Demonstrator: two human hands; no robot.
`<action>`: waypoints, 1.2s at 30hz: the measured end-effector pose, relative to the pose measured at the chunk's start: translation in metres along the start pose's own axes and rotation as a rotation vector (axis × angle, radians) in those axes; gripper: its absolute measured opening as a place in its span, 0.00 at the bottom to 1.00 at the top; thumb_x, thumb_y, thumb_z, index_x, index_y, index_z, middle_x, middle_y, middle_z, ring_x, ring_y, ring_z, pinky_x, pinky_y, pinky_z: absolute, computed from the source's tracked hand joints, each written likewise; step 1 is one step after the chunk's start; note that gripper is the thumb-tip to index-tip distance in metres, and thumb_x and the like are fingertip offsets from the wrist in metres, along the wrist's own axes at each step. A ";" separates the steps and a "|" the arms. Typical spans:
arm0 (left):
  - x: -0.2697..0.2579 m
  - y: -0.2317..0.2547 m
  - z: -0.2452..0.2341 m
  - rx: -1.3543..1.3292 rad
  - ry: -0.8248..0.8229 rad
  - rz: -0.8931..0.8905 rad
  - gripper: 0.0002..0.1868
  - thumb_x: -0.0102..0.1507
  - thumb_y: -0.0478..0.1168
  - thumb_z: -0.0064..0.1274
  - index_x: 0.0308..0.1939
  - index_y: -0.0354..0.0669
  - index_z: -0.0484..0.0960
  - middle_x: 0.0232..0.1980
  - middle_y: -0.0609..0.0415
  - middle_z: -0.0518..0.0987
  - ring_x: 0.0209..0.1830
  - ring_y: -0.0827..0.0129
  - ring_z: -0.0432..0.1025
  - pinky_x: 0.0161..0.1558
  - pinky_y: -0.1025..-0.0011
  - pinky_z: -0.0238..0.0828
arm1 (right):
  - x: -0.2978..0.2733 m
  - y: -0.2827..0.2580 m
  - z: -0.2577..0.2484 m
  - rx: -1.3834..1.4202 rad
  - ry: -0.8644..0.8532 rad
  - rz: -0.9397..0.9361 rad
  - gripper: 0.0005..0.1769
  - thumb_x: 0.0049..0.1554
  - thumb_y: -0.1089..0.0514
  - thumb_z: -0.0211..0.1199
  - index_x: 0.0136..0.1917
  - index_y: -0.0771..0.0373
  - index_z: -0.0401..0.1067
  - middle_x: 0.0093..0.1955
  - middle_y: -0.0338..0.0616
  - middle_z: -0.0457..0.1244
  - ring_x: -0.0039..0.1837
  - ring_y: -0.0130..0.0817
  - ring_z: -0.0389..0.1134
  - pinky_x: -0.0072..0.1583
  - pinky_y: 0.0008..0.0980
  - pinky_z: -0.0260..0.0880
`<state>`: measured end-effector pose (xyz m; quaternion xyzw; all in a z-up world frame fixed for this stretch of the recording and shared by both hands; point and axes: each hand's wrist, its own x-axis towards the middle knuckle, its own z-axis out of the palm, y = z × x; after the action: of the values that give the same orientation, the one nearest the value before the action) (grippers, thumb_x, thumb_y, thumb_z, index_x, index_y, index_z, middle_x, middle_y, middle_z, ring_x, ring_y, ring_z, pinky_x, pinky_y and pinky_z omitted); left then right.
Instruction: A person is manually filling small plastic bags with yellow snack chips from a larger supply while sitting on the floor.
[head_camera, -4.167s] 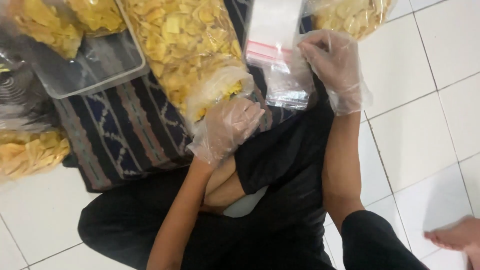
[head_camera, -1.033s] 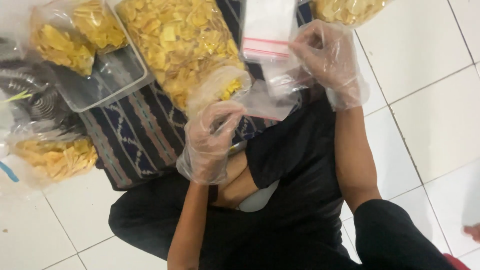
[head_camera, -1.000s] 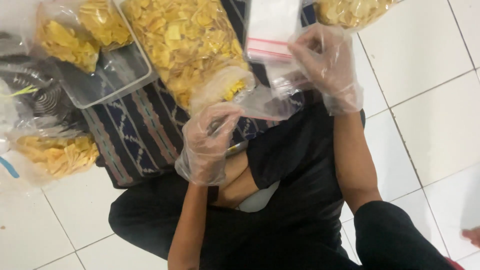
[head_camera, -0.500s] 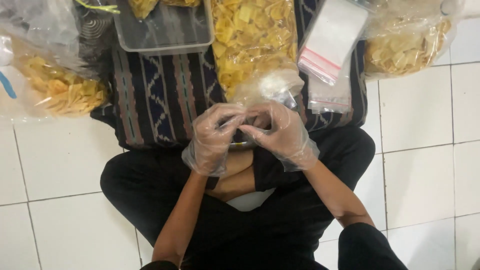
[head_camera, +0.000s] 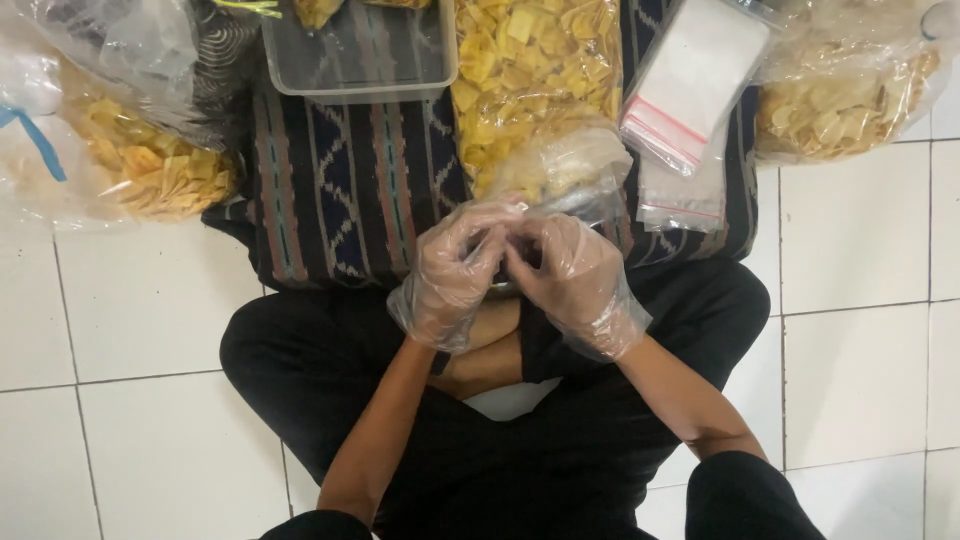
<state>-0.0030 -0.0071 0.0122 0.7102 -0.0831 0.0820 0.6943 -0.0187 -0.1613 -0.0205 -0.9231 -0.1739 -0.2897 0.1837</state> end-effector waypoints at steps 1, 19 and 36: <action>0.001 -0.001 0.000 -0.029 0.006 0.039 0.08 0.62 0.26 0.59 0.41 0.42 0.88 0.42 0.50 0.86 0.44 0.59 0.83 0.44 0.65 0.81 | 0.003 -0.001 -0.002 0.032 0.005 0.005 0.12 0.53 0.49 0.76 0.43 0.51 0.75 0.33 0.30 0.65 0.34 0.29 0.67 0.37 0.27 0.68; 0.005 -0.004 0.007 0.099 0.084 0.087 0.06 0.57 0.34 0.70 0.36 0.42 0.89 0.31 0.53 0.85 0.30 0.63 0.82 0.33 0.71 0.81 | 0.020 -0.003 -0.014 0.298 0.039 0.063 0.06 0.61 0.60 0.66 0.41 0.58 0.79 0.30 0.35 0.66 0.32 0.35 0.68 0.38 0.29 0.71; 0.007 -0.019 -0.005 -0.045 -0.078 0.033 0.05 0.58 0.30 0.68 0.32 0.38 0.86 0.33 0.51 0.84 0.31 0.62 0.81 0.34 0.71 0.81 | 0.007 0.011 0.003 0.314 0.034 0.045 0.11 0.55 0.55 0.77 0.38 0.54 0.75 0.30 0.31 0.65 0.32 0.31 0.67 0.39 0.30 0.69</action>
<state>0.0078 -0.0022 -0.0045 0.6954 -0.1236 0.0637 0.7050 -0.0074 -0.1683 -0.0216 -0.8816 -0.1931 -0.2702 0.3353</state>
